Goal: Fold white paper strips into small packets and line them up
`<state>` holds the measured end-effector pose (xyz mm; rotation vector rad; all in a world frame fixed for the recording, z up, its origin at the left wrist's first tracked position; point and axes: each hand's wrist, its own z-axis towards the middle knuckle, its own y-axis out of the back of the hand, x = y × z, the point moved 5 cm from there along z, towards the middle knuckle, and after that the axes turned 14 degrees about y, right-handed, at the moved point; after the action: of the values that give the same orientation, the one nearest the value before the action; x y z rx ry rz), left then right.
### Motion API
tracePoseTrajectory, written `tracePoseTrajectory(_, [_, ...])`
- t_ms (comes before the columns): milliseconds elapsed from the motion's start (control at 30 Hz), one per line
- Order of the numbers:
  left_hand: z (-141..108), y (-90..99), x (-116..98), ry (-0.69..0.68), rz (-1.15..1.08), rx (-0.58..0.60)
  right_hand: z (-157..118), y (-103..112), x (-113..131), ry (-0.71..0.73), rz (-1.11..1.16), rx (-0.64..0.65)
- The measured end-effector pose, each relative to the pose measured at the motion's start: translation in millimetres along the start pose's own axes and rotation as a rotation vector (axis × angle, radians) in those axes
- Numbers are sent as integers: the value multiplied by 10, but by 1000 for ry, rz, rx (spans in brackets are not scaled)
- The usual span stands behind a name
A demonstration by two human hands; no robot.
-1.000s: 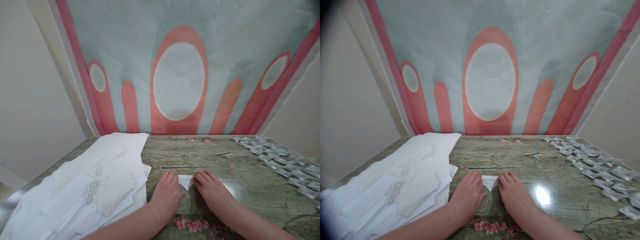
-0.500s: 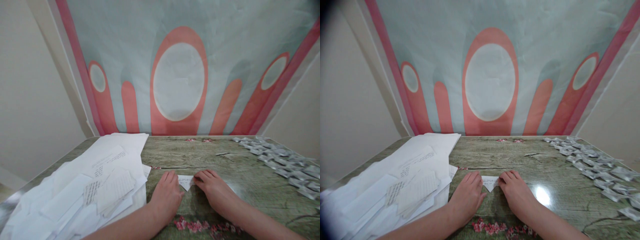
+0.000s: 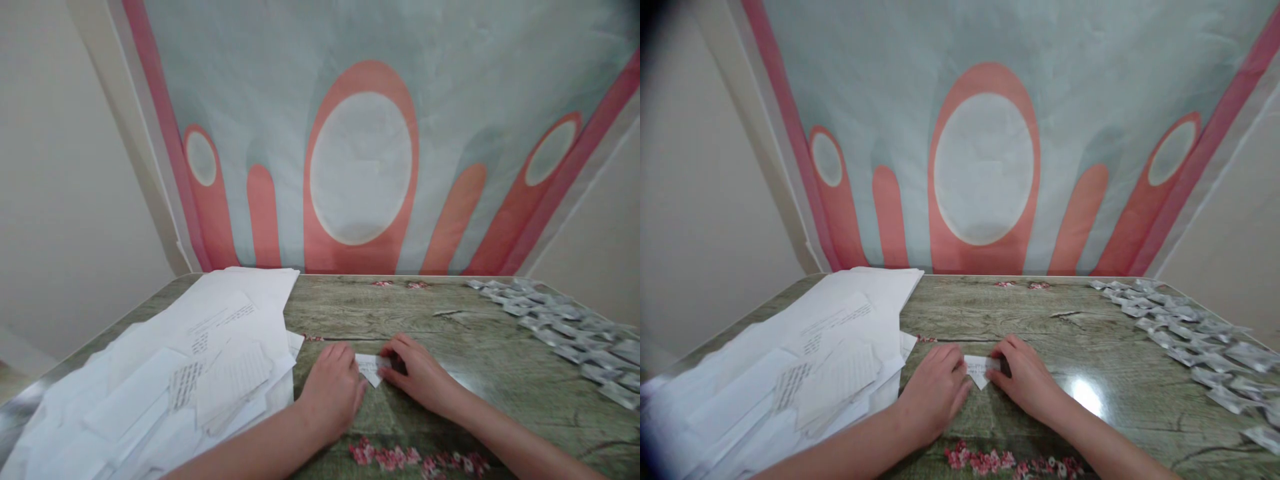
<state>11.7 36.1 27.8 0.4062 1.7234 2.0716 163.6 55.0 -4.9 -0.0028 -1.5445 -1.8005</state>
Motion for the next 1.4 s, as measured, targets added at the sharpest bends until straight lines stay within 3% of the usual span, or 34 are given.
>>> tracePoseTrajectory(267, [26,47,90,17,-29,19,-14,-29,-68,-44,72,15])
tracePoseTrajectory(433, [60,-39,215,102,-283,3,-17,-68,-123,-57,87,-22])
tracePoseTrajectory(600, [90,-181,256,62,-497,69,-37,-95,-142,-90,116,-50])
tracePoseTrajectory(800, [104,-232,279,83,-607,77,-32,-71,-65,-25,132,-2])
tracePoseTrajectory(1067, [108,-154,262,66,-653,68,-44,-23,39,43,228,-23])
tracePoseTrajectory(1200, [102,-79,223,28,-698,39,-61,75,163,139,177,-104])
tracePoseTrajectory(1400, [91,-43,202,5,-691,-28,-107,147,360,448,-125,-159])
